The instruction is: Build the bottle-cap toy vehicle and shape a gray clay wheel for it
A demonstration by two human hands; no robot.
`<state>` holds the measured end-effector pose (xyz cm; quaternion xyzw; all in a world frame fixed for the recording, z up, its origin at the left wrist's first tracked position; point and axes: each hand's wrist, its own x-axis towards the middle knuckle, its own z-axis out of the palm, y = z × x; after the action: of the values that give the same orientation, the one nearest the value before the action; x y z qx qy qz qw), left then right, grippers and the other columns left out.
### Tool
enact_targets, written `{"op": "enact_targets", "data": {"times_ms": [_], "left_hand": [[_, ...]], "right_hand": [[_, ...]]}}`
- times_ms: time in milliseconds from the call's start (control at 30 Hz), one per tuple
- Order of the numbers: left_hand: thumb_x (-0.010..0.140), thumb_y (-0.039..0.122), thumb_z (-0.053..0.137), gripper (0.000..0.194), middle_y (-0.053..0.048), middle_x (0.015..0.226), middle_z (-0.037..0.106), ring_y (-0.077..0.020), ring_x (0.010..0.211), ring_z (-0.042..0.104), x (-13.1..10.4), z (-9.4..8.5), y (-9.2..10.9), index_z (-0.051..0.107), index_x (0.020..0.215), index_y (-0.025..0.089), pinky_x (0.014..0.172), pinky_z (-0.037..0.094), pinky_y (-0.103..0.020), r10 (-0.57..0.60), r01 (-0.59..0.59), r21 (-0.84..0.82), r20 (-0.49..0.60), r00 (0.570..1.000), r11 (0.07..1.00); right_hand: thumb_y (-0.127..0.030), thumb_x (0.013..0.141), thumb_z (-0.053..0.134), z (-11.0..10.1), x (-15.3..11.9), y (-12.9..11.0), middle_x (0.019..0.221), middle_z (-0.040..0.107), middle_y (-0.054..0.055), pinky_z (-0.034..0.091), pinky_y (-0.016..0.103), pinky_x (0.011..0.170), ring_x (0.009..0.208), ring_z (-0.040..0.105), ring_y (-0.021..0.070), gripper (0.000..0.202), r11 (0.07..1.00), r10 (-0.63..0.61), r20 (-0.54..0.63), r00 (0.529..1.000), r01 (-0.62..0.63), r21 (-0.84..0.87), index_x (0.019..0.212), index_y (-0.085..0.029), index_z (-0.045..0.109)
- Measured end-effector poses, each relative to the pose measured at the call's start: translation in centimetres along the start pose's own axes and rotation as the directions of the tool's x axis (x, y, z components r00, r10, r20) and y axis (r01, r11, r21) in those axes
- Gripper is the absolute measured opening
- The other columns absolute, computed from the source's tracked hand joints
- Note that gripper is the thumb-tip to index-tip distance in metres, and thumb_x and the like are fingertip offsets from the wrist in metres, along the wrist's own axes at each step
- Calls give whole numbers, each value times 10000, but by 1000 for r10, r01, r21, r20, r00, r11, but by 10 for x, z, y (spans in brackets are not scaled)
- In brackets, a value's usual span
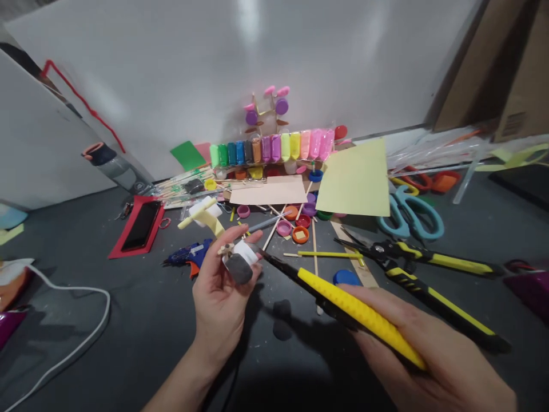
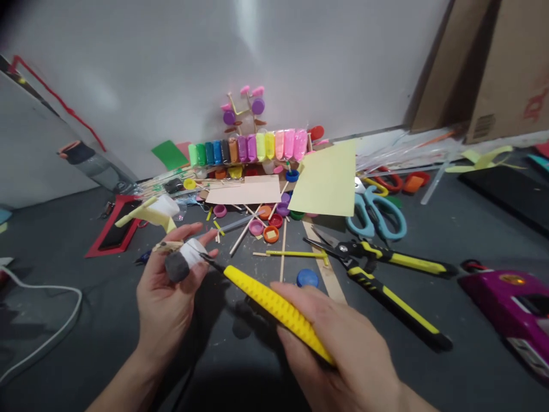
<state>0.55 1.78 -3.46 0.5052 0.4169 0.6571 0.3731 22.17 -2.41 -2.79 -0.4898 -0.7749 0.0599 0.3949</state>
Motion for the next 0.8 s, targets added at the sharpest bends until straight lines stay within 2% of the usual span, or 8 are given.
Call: {"op": "enact_targets", "data": {"times_ms": [67, 167, 333, 567, 800], "left_hand": [[859, 170, 803, 350, -24, 1255, 751, -237, 1164, 745, 0, 1, -2, 744, 1179, 299, 946, 624, -253, 38, -37, 18, -36, 999, 999], [859, 158, 804, 359, -19, 1273, 758, -233, 1184, 736, -2, 2, -4, 751, 1182, 305, 992, 605, -260, 75, -71, 45, -77, 994, 996], [869, 140, 793, 385, -11, 1289, 765, -213, 1196, 729, -4, 2, -4, 746, 1207, 319, 1035, 581, -268, 93, -87, 59, -104, 990, 994], [858, 120, 799, 410, -24, 1293, 767, -211, 1184, 736, -4, 3, -4, 738, 1223, 298, 1035, 589, -295, 77, -68, 67, -134, 988, 995], [860, 60, 779, 461, 1, 1311, 762, -186, 1195, 728, -4, 3, -5, 735, 1238, 321, 1047, 564, -242, 83, -77, 59, -113, 990, 995]], "right_hand": [[-225, 969, 510, 2, -4, 1, 977, 802, 51, 643, 232, 716, 797, 793, 196, 307, 994, -110, 80, 991, 107, 38, 1266, -245, 586], [-172, 981, 477, 5, -8, 3, 1042, 782, 100, 628, 225, 692, 890, 786, 204, 393, 983, -176, 135, 975, 167, 78, 1373, -193, 505], [-157, 981, 467, 7, -10, 1, 1028, 780, 87, 627, 224, 686, 877, 786, 205, 398, 984, -166, 116, 979, 158, 80, 1376, -197, 508], [-142, 977, 461, 11, -11, -1, 1061, 781, 105, 630, 228, 766, 918, 787, 205, 414, 986, -168, 117, 979, 165, 30, 1388, -171, 504], [-130, 969, 450, 12, -9, 1, 1030, 789, 94, 624, 231, 704, 877, 786, 205, 443, 980, -197, 104, 975, 197, 10, 1409, -166, 494]]}}
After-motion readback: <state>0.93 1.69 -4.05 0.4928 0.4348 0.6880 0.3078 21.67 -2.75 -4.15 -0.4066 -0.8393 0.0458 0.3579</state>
